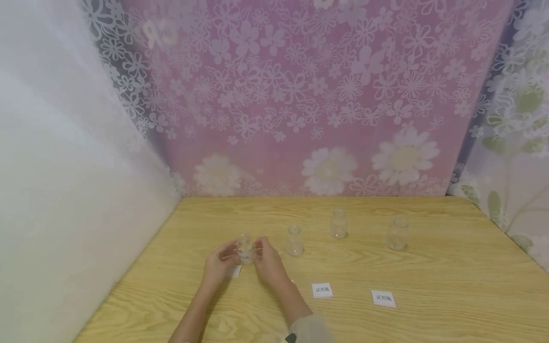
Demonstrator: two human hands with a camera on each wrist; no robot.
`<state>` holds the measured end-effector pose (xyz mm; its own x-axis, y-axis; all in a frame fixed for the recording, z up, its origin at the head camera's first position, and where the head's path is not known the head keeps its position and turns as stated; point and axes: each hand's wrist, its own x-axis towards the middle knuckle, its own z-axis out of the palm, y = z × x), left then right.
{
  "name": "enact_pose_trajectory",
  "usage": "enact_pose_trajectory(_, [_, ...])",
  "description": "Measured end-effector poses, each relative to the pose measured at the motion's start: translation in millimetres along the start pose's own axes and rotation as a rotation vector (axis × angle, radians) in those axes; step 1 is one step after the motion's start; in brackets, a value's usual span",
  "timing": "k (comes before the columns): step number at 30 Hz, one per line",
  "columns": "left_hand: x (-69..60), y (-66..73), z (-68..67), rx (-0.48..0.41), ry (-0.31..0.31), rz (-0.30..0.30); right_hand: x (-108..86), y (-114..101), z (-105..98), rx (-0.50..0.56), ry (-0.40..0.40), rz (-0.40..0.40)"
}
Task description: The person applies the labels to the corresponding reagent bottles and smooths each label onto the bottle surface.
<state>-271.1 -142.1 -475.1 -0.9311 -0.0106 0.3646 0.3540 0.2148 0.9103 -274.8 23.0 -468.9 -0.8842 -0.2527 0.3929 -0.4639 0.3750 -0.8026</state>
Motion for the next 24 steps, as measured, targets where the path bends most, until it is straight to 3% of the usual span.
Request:
enact_pose_trajectory(5, [1.5,3.2,1.3,0.064,0.084,0.028,-4.1,-12,-20,-0.07,0.018,-0.052])
enact_pose_trajectory(7, [2.1,12.1,2.8,0.075,0.125,0.082,-4.9,-18,-35,-0.073,0.056,-0.083])
enact_pose_trajectory(9, [3.0,25.1,6.4,0.077,0.152,0.174,-5.1,-23,-53,-0.076,0.122,-0.118])
enact_pose_trajectory(12, [4.1,47.5,19.4,0.051,0.141,0.285,-7.4,-24,-82,-0.075,0.228,-0.144])
enact_pose_trajectory(14, [4.5,60.5,31.8,0.005,0.098,0.319,-9.2,-19,-98,-0.06,0.278,-0.127])
enact_pose_trajectory(16, [1.9,76.0,45.5,-0.054,0.028,0.276,-11.4,-12,-110,-0.031,0.294,-0.057])
enact_pose_trajectory(19, [-2.6,89.6,66.6,-0.131,-0.079,0.161,-15.6,2,-117,0.023,0.256,0.074])
enact_pose_trajectory(21, [-3.1,85.9,81.4,-0.137,-0.133,0.068,-18.6,11,-116,0.047,0.207,0.154])
enact_pose_trajectory(24, [1.4,63.8,104.3,-0.103,-0.163,-0.031,-22.7,21,-109,0.056,0.156,0.225])
